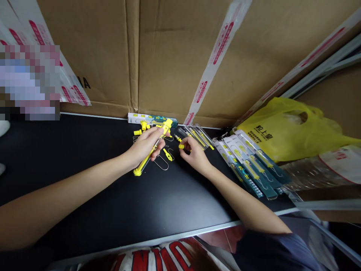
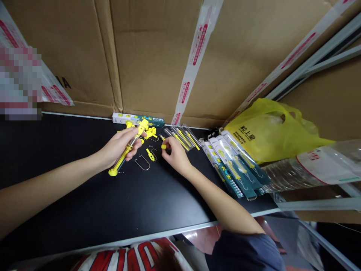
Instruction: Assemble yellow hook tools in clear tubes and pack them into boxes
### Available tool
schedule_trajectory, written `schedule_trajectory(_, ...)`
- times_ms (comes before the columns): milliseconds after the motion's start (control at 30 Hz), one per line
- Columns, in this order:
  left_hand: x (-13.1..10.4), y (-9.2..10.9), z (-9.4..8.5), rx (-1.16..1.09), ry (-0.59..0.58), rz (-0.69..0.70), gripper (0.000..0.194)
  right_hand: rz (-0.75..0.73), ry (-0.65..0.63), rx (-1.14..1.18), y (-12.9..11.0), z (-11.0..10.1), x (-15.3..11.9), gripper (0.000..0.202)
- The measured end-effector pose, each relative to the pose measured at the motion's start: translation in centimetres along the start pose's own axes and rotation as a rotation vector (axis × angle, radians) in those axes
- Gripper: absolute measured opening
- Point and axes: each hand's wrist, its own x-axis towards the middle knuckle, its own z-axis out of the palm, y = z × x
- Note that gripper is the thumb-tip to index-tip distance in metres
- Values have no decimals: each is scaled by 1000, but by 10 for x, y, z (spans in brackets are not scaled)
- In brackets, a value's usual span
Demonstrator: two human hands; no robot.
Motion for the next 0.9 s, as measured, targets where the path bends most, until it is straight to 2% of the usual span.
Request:
schedule_trajectory(100, 0, -2, 0, 8, -24, -17, 24, 42, -33, 67, 7, 4, 1, 14)
schedule_trajectory(300, -1, 0, 1, 21, -28, -47, 23, -13, -30, 52, 0, 3, 1, 7)
schedule_trajectory(400, -1, 0, 2, 23, -46, -55, 24, -41, -32, 32, 3, 5, 3, 9)
schedule_trajectory(600, -2, -2, 3, 54, -61, -58, 24, -69, -39, -157, 10, 11, 5, 19)
schedule_trajectory(733, -2, -2, 4, 66, -45, -53, 24, -152, -41, -200, -9, 2, -2, 24)
schedule_trajectory(900, -1, -3, 3, 66, -43, -51, 24, -402, -301, -311, -47, -1, -18, 21)
